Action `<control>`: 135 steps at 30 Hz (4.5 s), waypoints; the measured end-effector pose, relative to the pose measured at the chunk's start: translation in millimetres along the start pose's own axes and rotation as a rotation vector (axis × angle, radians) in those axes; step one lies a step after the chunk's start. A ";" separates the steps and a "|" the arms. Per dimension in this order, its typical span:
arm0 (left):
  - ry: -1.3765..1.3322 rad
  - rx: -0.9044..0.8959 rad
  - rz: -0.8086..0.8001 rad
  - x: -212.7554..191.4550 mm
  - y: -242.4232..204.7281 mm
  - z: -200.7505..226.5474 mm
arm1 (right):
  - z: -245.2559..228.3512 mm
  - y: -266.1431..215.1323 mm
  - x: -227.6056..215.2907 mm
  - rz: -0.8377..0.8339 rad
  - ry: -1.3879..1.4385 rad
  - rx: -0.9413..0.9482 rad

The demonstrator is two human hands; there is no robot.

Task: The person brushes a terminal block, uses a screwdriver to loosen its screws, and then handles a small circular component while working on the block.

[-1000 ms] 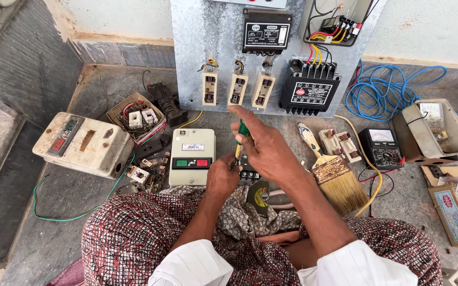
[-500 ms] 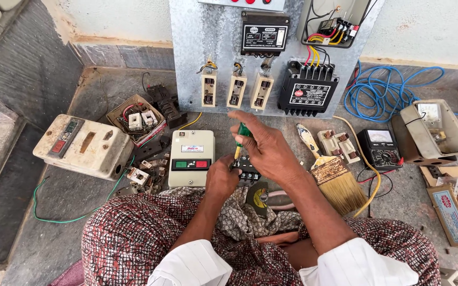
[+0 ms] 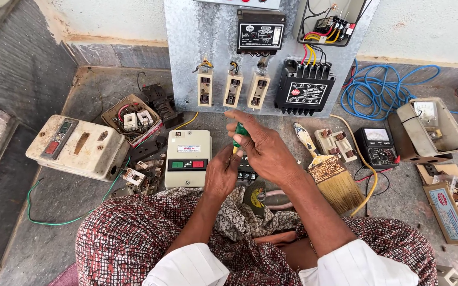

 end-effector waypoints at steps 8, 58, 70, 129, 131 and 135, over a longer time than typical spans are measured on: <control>0.075 -0.157 -0.065 0.2 2.1 8.6 | 5.0 -1.8 3.8 0.159 -0.114 -0.026; 0.082 -0.124 -0.268 13.8 5.2 -22.8 | 63.4 -62.4 -43.4 0.682 0.301 0.090; 0.024 -0.446 -0.347 21.3 10.0 -13.8 | 193.3 -129.7 2.3 0.903 1.240 0.325; 0.680 0.546 -0.204 27.1 -73.5 58.5 | 213.3 -148.2 28.7 0.590 1.219 0.616; 0.663 0.474 -0.167 24.9 -74.1 50.1 | 208.8 -148.7 28.9 0.573 1.194 0.666; 0.628 0.307 -0.086 18.3 -70.3 29.5 | 194.2 -145.4 28.9 0.572 1.183 0.681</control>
Point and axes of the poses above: each hand's wrist, its own y-axis towards the middle knuckle, its own x-axis out of the palm, z = x × y, the point moved 4 cm from there along y, towards the middle knuckle, and after that the axes turned 8 degrees about -z, right-handed, at the moved point
